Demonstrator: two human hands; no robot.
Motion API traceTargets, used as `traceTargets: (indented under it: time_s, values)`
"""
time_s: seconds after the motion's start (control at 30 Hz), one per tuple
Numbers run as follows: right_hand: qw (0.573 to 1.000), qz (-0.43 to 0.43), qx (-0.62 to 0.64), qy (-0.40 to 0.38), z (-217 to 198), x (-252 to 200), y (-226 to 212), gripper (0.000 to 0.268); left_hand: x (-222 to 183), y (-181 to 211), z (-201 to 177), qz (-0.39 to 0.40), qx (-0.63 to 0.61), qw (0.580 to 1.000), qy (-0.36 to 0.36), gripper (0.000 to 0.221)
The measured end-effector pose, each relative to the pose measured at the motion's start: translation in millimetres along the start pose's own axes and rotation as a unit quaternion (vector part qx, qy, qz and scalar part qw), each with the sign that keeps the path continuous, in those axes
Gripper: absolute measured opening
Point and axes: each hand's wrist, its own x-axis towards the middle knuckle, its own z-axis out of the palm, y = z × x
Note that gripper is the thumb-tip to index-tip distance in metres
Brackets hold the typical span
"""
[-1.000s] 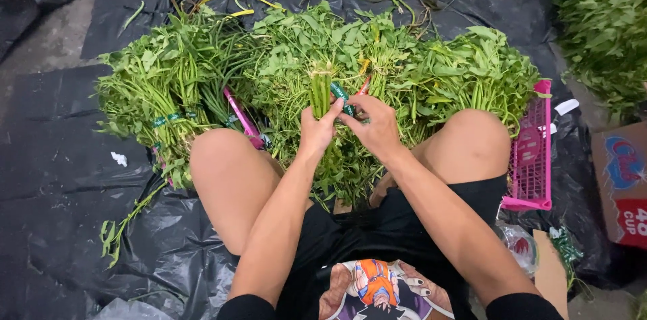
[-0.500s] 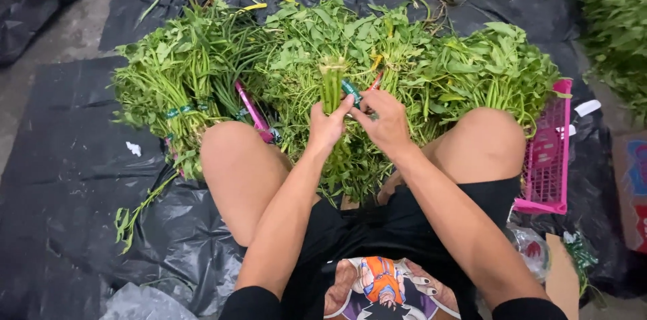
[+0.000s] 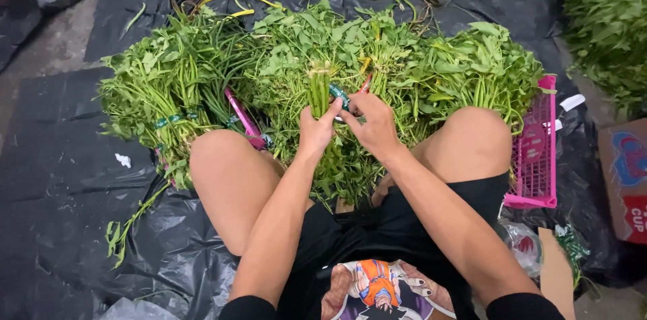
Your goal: Bundling green leafy vegetables by hand using a tape dispenser while sitting on the floor.
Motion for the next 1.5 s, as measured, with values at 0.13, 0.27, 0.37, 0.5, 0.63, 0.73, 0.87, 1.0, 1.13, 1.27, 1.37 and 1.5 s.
traceTargets:
  time_s: [0.13, 0.27, 0.37, 0.5, 0.63, 0.73, 0.87, 1.0, 1.13, 1.27, 1.37, 1.5]
  values:
    - [1.000, 0.014, -0.001, -0.011, 0, 0, -1, 0.021, 4, -5, -1, -0.009, 0.006, 1.000, 0.011, 0.032]
    - [1.000, 0.015, 0.009, -0.012, 1, -1, 3, 0.019, 2, -1, -1, 0.005, -0.005, 1.000, -0.016, 0.027]
    - [1.000, -0.002, 0.002, 0.007, 2, 0, 4, 0.020, 2, -2, -1, 0.007, -0.013, 1.000, -0.019, 0.027]
    - [1.000, 0.009, 0.012, 0.021, 8, -5, 13, 0.028, -1, 1, -3, 0.008, -0.022, 0.999, -0.028, 0.027]
    - [1.000, 0.009, 0.004, 0.022, 5, -2, 5, 0.027, 0, 0, -2, 0.003, -0.022, 1.000, -0.017, 0.031]
    - [1.000, -0.002, 0.009, 0.019, 3, 0, 1, 0.022, 0, 2, -1, 0.005, -0.028, 0.999, -0.017, 0.033]
    - [0.999, -0.008, 0.020, 0.040, 8, -2, 7, 0.025, -1, 2, 1, -0.002, -0.024, 1.000, -0.004, 0.036]
    - [0.999, 0.009, 0.010, 0.040, 9, -3, 7, 0.030, 0, 0, 1, 0.003, -0.035, 0.999, -0.006, 0.034]
    - [0.999, 0.016, 0.016, 0.038, 11, -5, 11, 0.027, 1, -2, -1, 0.010, -0.035, 0.999, -0.011, 0.032]
    - [0.999, 0.009, 0.007, 0.034, 8, -5, 13, 0.024, 3, -4, 1, 0.012, -0.036, 0.999, -0.017, 0.030]
    - [1.000, 0.006, 0.003, 0.019, 6, -3, 8, 0.021, -3, 11, 0, 0.012, -0.039, 0.999, -0.023, 0.029]
    - [0.995, 0.072, 0.069, -0.024, -3, 3, -12, 0.032, 0, 12, 0, 0.015, -0.066, 0.998, -0.007, 0.029]
